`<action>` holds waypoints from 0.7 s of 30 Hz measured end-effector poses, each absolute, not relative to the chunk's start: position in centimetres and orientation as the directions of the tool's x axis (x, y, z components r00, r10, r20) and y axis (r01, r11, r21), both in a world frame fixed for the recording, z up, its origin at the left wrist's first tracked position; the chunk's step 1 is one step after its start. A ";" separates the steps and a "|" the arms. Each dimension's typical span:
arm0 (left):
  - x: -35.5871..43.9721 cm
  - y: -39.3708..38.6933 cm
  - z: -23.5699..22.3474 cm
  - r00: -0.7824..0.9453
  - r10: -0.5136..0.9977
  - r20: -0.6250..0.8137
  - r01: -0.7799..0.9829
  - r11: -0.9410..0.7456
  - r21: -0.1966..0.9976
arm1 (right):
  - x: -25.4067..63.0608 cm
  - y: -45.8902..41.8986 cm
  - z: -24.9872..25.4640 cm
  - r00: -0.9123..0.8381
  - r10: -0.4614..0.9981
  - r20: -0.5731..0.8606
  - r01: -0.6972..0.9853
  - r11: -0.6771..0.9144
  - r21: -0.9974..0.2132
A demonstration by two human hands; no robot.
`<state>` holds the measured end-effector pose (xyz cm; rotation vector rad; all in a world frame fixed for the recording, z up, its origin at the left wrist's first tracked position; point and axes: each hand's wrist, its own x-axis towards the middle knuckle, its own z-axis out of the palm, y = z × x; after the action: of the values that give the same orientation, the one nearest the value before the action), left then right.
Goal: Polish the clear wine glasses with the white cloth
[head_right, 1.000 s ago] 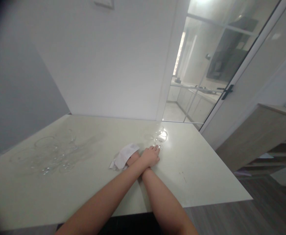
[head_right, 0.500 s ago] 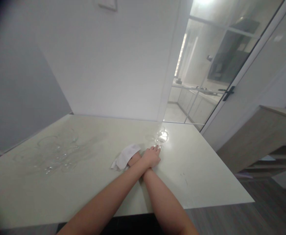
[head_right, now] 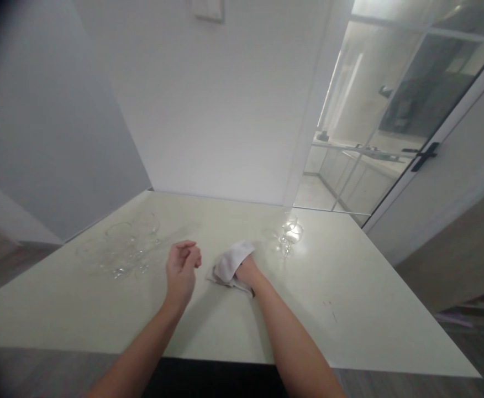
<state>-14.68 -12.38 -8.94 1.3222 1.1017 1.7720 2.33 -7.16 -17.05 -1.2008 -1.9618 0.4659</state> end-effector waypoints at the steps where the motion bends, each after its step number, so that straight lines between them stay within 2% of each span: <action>1: -16.4 -12.4 -9.6 -0.346 0.876 0.336 -0.077 -0.383 0.920 | 2.5 -7.0 -17.2 -0.258 0.875 0.409 0.552 0.481 -0.681; 5: -21.0 -13.5 -12.2 -0.524 0.852 0.024 -0.314 -0.218 0.924 | 2.7 -7.0 -17.7 -0.240 0.891 0.384 0.474 0.453 -0.755; 8: -22.5 -14.3 -13.0 -0.618 0.780 -0.095 -0.404 -0.212 0.890 | 2.6 -7.0 -17.8 -0.235 0.899 0.370 0.476 0.438 -0.762; 11: -23.2 -13.9 -13.1 -0.663 0.736 -0.139 -0.413 -0.204 0.888 | 2.6 -6.9 -17.8 -0.209 0.904 0.372 0.485 0.426 -0.764; 17: -24.7 -11.4 -13.4 -0.641 0.750 -0.163 -0.423 -0.168 0.891 | 2.7 -7.3 -17.2 -0.141 0.891 0.431 0.510 0.438 -0.740; 21: -25.2 -10.2 -13.4 -0.607 0.778 -0.163 -0.427 -0.147 0.892 | 2.8 -7.3 -16.6 -0.219 0.866 0.449 0.589 0.484 -0.646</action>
<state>-25.21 -10.21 -13.42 0.4333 1.2840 1.8586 2.82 -7.28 -16.57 -1.2071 -1.9241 0.4338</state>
